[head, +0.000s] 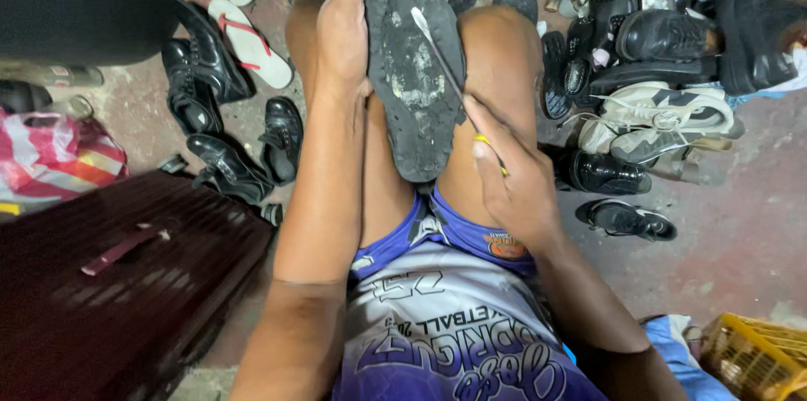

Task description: The person uses a screwdriver to scrape dirt and debris from the sole of a black boot. They hold the boot with one hand and scrape the sole with the other, then place the boot down and pick up another boot to repeat the process.

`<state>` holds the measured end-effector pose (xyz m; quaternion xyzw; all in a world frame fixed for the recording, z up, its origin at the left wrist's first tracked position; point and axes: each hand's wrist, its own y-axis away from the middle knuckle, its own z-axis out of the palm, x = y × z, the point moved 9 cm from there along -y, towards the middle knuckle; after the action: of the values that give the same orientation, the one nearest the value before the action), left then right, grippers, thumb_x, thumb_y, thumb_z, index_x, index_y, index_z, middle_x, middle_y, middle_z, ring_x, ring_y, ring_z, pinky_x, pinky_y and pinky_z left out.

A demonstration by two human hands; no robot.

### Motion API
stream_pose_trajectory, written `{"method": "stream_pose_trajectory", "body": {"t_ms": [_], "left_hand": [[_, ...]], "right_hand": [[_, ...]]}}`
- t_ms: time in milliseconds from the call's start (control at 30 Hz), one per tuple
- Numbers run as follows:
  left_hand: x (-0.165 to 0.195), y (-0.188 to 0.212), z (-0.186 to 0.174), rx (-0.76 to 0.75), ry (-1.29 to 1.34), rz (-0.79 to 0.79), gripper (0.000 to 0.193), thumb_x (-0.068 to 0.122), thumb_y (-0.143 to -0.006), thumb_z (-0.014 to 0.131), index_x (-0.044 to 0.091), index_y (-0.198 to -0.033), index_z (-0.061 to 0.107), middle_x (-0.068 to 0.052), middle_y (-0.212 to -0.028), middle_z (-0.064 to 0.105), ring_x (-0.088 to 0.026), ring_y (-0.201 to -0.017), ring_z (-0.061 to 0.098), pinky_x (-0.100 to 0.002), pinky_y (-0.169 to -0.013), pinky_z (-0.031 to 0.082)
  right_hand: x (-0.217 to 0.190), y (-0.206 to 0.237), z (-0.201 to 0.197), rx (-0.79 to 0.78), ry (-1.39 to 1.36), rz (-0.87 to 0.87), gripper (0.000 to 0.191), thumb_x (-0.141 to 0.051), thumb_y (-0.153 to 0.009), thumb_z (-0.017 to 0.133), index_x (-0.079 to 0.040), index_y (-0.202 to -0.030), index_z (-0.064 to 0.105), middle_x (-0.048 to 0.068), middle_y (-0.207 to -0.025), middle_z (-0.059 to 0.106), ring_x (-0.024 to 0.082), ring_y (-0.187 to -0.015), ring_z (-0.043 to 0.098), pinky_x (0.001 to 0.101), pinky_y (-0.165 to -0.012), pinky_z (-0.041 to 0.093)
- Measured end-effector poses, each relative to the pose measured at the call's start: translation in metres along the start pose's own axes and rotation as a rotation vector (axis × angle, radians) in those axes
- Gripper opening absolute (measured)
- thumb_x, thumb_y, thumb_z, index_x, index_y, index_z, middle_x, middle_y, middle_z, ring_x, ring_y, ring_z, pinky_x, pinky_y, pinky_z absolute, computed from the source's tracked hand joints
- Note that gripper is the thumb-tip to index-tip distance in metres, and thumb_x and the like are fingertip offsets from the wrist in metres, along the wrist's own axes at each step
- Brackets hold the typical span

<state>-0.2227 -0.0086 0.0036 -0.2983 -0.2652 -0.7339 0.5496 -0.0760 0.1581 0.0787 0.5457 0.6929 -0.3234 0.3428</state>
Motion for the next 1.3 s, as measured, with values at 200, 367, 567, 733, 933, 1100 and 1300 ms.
{"method": "stream_pose_trajectory", "body": {"t_ms": [200,367,567,733,933,1100,1300], "left_hand": [[0.001,0.005,-0.008,0.019,-0.003,0.007,0.046,0.032,-0.11,0.043,-0.006,-0.112,0.068,-0.017,-0.102,0.075,-0.025,-0.087,0.073,-0.038,-0.085,0.06],[0.005,0.007,-0.004,0.013,-0.062,0.059,0.051,0.034,-0.112,0.043,-0.009,-0.113,0.069,-0.017,-0.104,0.075,-0.025,-0.089,0.073,-0.038,-0.087,0.06],[-0.003,0.006,-0.009,0.025,-0.051,0.051,0.045,0.031,-0.113,0.048,-0.009,-0.114,0.068,-0.016,-0.105,0.074,-0.024,-0.09,0.071,-0.036,-0.082,0.058],[-0.011,-0.003,-0.028,0.054,0.038,0.045,0.041,0.031,-0.111,0.049,-0.005,-0.11,0.069,-0.014,-0.098,0.074,-0.024,-0.084,0.072,-0.038,-0.081,0.059],[-0.021,-0.003,-0.028,0.061,0.052,0.019,0.05,0.038,-0.111,0.045,-0.006,-0.112,0.068,-0.014,-0.097,0.073,-0.023,-0.084,0.07,-0.037,-0.082,0.058],[-0.008,0.004,-0.02,0.072,0.011,0.057,0.068,0.049,-0.111,0.036,-0.009,-0.106,0.071,-0.015,-0.094,0.075,-0.024,-0.08,0.07,-0.037,-0.079,0.058],[0.001,0.006,-0.013,-0.008,-0.005,0.07,0.07,0.052,-0.114,0.035,-0.008,-0.106,0.07,-0.014,-0.094,0.073,-0.024,-0.081,0.069,-0.037,-0.08,0.058]], "right_hand": [[0.013,0.048,-0.004,-0.08,0.086,0.138,0.042,-0.005,-0.103,0.054,-0.001,-0.145,0.056,0.022,-0.141,0.063,0.033,-0.13,0.064,0.038,-0.106,0.051],[0.014,0.058,0.003,-0.033,0.044,0.143,0.041,-0.005,-0.104,0.053,-0.001,-0.145,0.055,0.024,-0.142,0.062,0.035,-0.132,0.064,0.0385,-0.108,0.051],[0.006,0.03,0.013,-0.011,0.075,0.144,0.043,-0.004,-0.104,0.052,0.0,-0.147,0.054,0.024,-0.14,0.063,0.035,-0.13,0.064,0.0393,-0.108,0.05],[-0.006,-0.003,0.017,0.004,0.047,0.037,0.042,-0.002,-0.106,0.052,0.0,-0.148,0.053,0.025,-0.141,0.063,0.034,-0.133,0.063,0.0389,-0.112,0.049],[0.002,-0.039,0.024,-0.012,-0.06,0.121,0.044,-0.005,-0.105,0.053,-0.007,-0.15,0.054,0.014,-0.124,0.073,0.019,-0.073,0.062,0.031,-0.074,0.055],[0.004,-0.011,0.015,-0.091,-0.103,0.142,0.045,-0.008,-0.109,0.05,-0.008,-0.154,0.05,0.012,-0.123,0.071,0.011,-0.074,0.06,0.0271,-0.074,0.055],[0.024,0.043,0.018,-0.186,-0.052,0.489,0.051,-0.009,-0.108,0.049,-0.012,-0.158,0.052,0.021,-0.099,0.066,0.014,-0.069,0.055,0.0305,-0.066,0.051]]}}
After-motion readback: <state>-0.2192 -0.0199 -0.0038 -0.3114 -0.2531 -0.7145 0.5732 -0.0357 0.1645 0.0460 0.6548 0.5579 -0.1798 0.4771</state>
